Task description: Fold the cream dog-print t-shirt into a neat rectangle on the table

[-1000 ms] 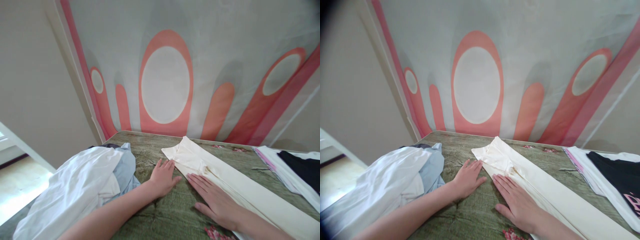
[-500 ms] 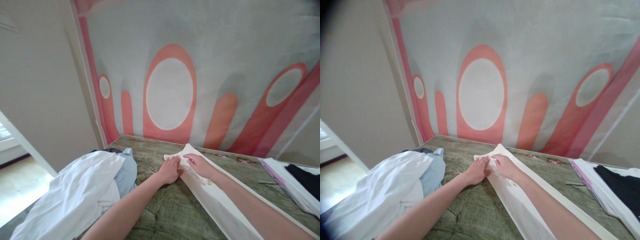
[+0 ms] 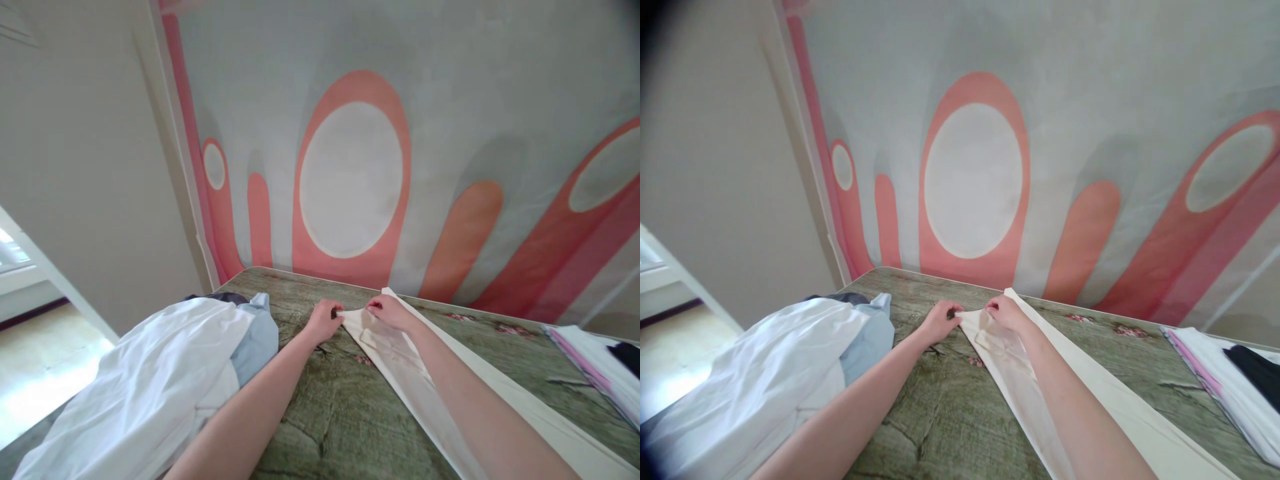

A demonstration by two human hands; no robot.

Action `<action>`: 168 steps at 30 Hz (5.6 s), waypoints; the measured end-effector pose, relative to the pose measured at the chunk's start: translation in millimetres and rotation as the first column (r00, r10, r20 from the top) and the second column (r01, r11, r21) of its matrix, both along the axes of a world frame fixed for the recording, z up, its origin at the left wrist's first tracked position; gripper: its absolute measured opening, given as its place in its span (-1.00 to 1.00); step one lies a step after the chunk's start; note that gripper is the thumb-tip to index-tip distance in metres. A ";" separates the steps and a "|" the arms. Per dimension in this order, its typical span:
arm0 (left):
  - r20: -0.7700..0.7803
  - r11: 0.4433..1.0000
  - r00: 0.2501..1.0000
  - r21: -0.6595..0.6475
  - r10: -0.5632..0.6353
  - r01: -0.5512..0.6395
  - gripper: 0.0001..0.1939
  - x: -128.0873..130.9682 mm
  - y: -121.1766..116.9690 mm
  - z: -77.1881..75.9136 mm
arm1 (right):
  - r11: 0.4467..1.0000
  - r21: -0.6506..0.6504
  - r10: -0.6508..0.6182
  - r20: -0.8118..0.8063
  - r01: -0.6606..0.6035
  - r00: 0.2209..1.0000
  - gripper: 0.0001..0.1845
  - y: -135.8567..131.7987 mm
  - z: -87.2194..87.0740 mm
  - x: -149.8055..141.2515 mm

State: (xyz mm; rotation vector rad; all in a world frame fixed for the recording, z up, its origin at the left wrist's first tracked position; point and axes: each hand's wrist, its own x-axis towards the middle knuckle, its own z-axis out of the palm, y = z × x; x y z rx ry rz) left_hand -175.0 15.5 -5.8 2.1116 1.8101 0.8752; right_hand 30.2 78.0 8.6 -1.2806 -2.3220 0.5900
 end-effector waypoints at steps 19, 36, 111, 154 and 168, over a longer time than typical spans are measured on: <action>-0.153 0.995 0.984 -0.031 0.090 -0.096 -0.82 6.1 -6.9 6.9 | 0.991 0.106 -0.075 -0.035 0.079 0.997 -0.88 -8.5 -20.8 -0.3; -0.375 0.982 0.908 0.070 0.188 -0.175 -0.85 19.1 -13.5 17.6 | 0.972 0.150 -0.179 -0.033 0.182 0.983 -0.88 -16.8 -19.7 -7.7; -0.445 0.929 0.826 -0.042 -0.346 0.366 -0.41 75.1 -44.9 -0.3 | 0.996 0.084 -0.069 0.351 0.042 0.934 -0.33 16.7 -37.7 38.9; -0.468 0.807 0.704 -0.035 -0.535 0.589 -0.66 90.4 -68.5 36.0 | 0.975 0.223 -0.025 0.195 -0.020 0.981 -0.51 -33.2 -39.5 146.1; -0.207 0.998 0.977 0.037 -0.051 0.060 -0.80 60.1 -44.6 28.6 | 0.959 0.277 0.015 0.172 -0.063 0.985 -0.51 -27.7 -48.7 151.9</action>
